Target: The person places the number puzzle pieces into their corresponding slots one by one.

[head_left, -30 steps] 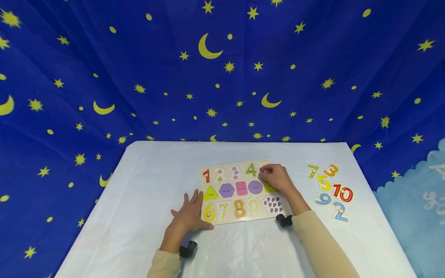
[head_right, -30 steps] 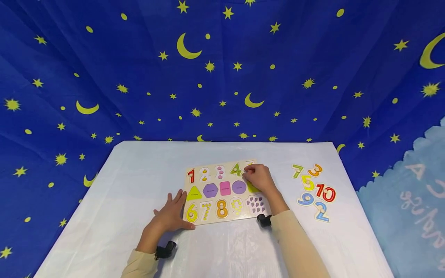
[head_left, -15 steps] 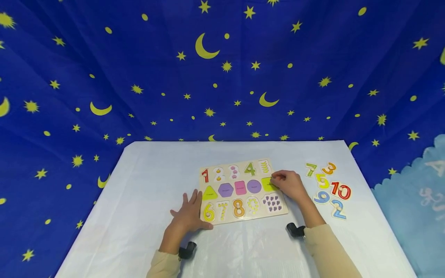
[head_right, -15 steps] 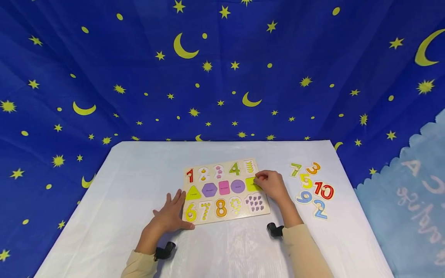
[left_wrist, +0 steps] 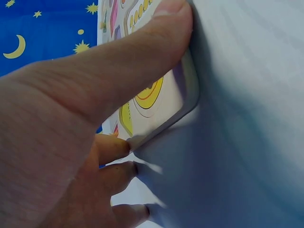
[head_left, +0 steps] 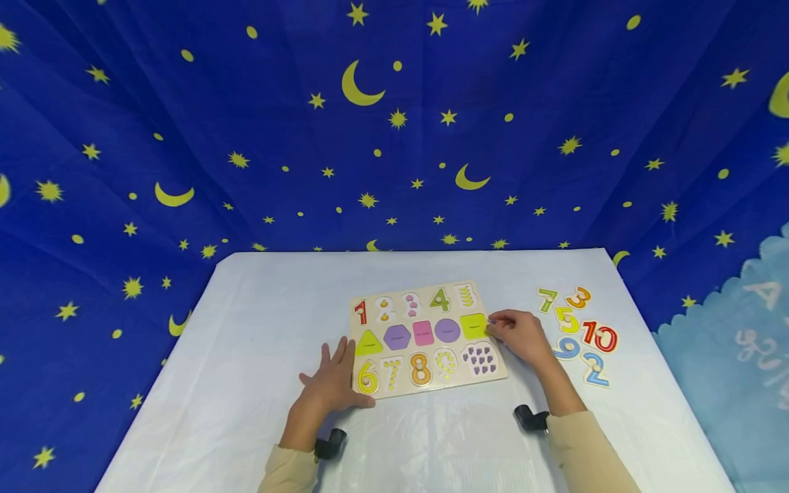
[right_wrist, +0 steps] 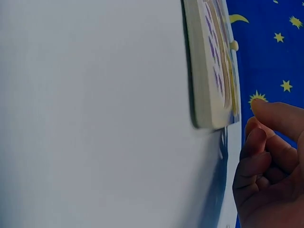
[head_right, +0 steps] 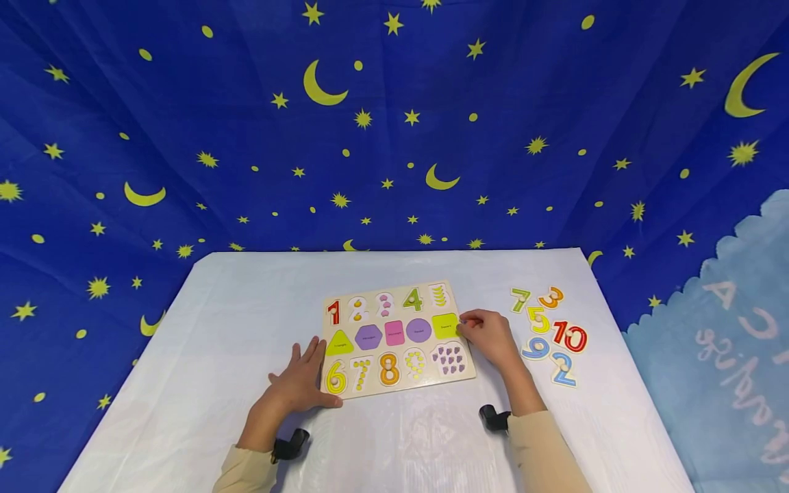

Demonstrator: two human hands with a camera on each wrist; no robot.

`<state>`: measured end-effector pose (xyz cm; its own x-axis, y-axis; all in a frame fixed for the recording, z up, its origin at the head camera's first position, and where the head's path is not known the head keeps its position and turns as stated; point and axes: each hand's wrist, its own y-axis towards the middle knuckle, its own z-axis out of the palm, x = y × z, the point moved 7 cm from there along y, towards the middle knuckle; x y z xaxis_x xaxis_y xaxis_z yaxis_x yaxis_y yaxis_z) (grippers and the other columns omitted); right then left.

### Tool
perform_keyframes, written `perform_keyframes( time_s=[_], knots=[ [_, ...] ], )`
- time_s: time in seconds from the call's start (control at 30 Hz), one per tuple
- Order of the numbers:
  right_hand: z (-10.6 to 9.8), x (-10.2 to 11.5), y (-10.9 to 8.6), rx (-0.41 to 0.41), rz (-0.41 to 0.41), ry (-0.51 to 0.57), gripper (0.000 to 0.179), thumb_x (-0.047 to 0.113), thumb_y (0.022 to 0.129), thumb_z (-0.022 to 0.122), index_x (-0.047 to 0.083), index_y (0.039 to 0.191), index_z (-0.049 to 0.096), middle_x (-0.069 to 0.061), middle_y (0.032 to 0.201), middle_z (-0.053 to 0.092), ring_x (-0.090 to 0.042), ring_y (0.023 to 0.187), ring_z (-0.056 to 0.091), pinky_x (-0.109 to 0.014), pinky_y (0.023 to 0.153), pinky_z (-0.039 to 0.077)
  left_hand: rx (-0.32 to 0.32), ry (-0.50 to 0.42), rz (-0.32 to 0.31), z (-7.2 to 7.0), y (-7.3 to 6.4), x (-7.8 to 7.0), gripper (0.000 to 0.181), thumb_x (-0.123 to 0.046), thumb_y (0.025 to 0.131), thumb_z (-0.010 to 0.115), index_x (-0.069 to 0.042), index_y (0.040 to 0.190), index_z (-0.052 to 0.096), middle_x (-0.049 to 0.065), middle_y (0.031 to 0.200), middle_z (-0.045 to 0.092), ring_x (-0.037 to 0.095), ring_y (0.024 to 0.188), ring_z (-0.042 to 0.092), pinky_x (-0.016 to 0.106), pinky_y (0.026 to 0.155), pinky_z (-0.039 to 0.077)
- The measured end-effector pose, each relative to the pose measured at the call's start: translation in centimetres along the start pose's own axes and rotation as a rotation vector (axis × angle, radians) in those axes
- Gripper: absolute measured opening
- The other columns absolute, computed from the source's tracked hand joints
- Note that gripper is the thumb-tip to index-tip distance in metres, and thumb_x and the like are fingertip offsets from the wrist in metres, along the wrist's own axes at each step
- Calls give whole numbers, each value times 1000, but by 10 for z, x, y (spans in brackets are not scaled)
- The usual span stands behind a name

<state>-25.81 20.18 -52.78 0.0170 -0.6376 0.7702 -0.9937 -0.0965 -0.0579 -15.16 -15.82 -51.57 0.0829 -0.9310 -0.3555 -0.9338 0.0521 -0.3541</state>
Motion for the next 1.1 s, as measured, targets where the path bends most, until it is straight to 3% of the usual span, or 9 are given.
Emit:
perform_keyframes(
  time_s=[0.43,0.67,1.1],
  knots=[
    [-13,-6,-8,-60,20,-8,25,25,88,70,7,106,71,-3,81,64,-18,69,58,-29,60,48,6,-4,0,0,3,1,122,-48,62,86,-6,153,19,16,159,12,47,141,3,86,82,12],
    [-25,-17,-20,-127,41,-20,23,26,88,69,7,102,72,-3,79,64,-18,67,57,-26,55,46,14,3,-9,-1,4,0,122,-48,62,86,-6,154,18,15,159,11,47,141,2,85,84,12],
    [-47,-38,-48,-164,121,-65,32,33,88,70,5,105,71,-3,78,63,-18,67,54,-28,56,44,27,8,-21,6,3,1,122,-47,62,86,-6,154,17,15,159,10,46,141,0,85,84,9]
  ],
)
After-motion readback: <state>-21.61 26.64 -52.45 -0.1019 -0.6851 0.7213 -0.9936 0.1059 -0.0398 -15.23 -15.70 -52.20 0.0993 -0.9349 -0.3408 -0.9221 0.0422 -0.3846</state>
